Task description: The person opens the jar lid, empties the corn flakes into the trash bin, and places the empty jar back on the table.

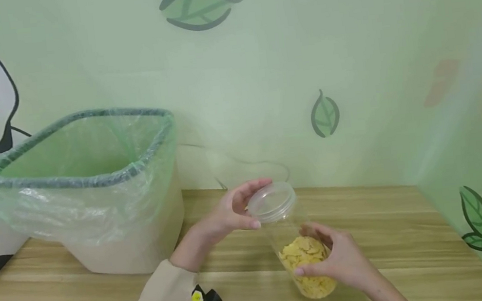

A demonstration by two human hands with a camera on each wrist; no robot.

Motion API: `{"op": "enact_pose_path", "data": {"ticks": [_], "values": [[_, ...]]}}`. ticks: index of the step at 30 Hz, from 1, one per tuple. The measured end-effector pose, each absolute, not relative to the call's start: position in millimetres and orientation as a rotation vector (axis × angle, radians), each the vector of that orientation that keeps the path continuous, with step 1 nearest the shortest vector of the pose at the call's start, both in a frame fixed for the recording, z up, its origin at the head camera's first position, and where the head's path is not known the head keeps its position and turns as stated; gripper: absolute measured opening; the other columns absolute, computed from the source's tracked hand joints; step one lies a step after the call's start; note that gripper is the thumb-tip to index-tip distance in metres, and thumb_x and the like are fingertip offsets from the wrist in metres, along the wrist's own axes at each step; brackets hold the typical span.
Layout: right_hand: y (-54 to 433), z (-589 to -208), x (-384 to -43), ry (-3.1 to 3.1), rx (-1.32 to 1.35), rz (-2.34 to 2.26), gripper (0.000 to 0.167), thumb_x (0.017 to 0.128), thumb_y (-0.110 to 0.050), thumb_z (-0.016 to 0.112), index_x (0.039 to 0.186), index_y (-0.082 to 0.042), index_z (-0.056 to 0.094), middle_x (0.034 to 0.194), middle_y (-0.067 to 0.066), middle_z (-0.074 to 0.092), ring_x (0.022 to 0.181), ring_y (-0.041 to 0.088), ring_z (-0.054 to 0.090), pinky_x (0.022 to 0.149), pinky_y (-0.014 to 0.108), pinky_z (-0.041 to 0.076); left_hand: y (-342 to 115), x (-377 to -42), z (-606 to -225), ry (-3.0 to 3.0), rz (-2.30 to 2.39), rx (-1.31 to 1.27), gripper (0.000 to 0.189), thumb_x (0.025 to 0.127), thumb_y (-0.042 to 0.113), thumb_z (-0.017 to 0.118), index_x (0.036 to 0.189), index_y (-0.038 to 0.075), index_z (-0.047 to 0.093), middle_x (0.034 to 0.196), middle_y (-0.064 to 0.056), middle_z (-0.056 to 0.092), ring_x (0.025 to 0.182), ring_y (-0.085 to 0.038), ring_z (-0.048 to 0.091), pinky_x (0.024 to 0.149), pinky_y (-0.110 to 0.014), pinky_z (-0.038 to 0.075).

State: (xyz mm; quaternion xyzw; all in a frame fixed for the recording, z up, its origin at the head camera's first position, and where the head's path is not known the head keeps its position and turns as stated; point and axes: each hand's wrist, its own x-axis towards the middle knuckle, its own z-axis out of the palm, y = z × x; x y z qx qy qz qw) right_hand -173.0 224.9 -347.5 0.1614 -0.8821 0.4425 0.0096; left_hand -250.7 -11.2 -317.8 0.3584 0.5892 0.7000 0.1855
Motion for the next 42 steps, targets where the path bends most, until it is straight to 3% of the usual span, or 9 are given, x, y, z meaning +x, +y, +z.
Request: {"op": "enact_pose_path", "data": {"ticks": [10, 17, 22, 28, 32, 36, 39, 42], "values": [[228.3, -348.1, -172.7, -2.738, 0.616, 1.402, 0.071, 0.065, -0.015, 0.081, 0.125, 0.007, 0.048, 0.117, 0.017, 0.059, 0.112, 0.033, 0.052, 0.091, 0.024, 0.042, -14.7, -260.2, -322.9, 1.395, 1.921, 1.218, 0.095, 0.069, 0.016, 0.078, 0.14, -0.008, 0.019, 0.144, -0.025, 0.023, 0.124, -0.02, 0.035, 0.1, -0.037, 0.036], [227.7, -348.1, -172.9, -2.725, 0.673, 1.413, 0.069, 0.066, -0.014, 0.081, 0.123, 0.007, 0.05, 0.117, 0.018, 0.059, 0.113, 0.035, 0.05, 0.088, 0.014, 0.038, -16.8, -261.1, -322.4, 1.396, 1.904, 1.258, 0.087, 0.071, 0.003, 0.071, 0.139, -0.01, 0.02, 0.145, -0.025, 0.022, 0.127, -0.023, 0.033, 0.102, -0.039, 0.033], [227.2, -346.6, -172.8, -2.743, 0.661, 1.405, 0.069, 0.066, -0.015, 0.081, 0.123, 0.007, 0.049, 0.118, 0.017, 0.058, 0.112, 0.033, 0.051, 0.087, 0.015, 0.039, -17.5, -259.6, -321.9, 1.421, 1.909, 1.233, 0.085, 0.071, 0.001, 0.07, 0.139, -0.01, 0.021, 0.144, -0.025, 0.024, 0.126, -0.023, 0.034, 0.101, -0.04, 0.035], [226.7, -345.6, -172.7, -2.762, 0.631, 1.382, 0.072, 0.067, -0.017, 0.081, 0.125, 0.008, 0.047, 0.119, 0.018, 0.058, 0.112, 0.033, 0.052, 0.092, 0.031, 0.043, -17.2, -257.6, -320.9, 1.494, 1.917, 1.181, 0.083, 0.071, 0.002, 0.069, 0.139, -0.007, 0.024, 0.143, -0.023, 0.028, 0.127, -0.027, 0.034, 0.101, -0.04, 0.035], [225.9, -346.6, -173.2, -2.76, 0.606, 1.389, 0.073, 0.066, -0.017, 0.081, 0.126, 0.008, 0.047, 0.118, 0.018, 0.058, 0.11, 0.031, 0.054, 0.088, 0.022, 0.043, -16.3, -255.3, -320.6, 1.542, 1.943, 1.114, 0.078, 0.071, 0.0, 0.069, 0.138, -0.005, 0.029, 0.141, -0.02, 0.033, 0.126, -0.032, 0.034, 0.099, -0.04, 0.038], [225.4, -347.5, -173.5, -2.751, 0.596, 1.402, 0.072, 0.066, -0.016, 0.081, 0.125, 0.008, 0.047, 0.118, 0.019, 0.058, 0.108, 0.031, 0.055, 0.087, 0.017, 0.042, -13.8, -251.4, -320.2, 1.625, 1.985, 1.014, 0.072, 0.07, -0.004, 0.067, 0.135, -0.003, 0.035, 0.136, -0.017, 0.04, 0.118, -0.024, 0.043, 0.093, -0.033, 0.043], [225.4, -347.5, -173.6, -2.753, 0.582, 1.401, 0.072, 0.066, -0.016, 0.081, 0.125, 0.007, 0.047, 0.118, 0.019, 0.058, 0.109, 0.032, 0.054, 0.09, 0.023, 0.043, -10.8, -248.4, -319.6, 1.7, 2.011, 0.938, 0.067, 0.071, -0.003, 0.067, 0.132, -0.001, 0.04, 0.13, -0.013, 0.046, 0.111, -0.017, 0.047, 0.09, -0.028, 0.044], [225.5, -347.4, -173.9, -2.754, 0.568, 1.402, 0.072, 0.067, -0.017, 0.081, 0.125, 0.007, 0.047, 0.118, 0.019, 0.058, 0.111, 0.033, 0.053, 0.093, 0.034, 0.043, -7.4, -245.9, -319.0, 1.755, 2.032, 0.879, 0.063, 0.071, -0.001, 0.068, 0.129, 0.0, 0.043, 0.126, -0.012, 0.048, 0.11, -0.019, 0.048, 0.09, -0.029, 0.044]]}}
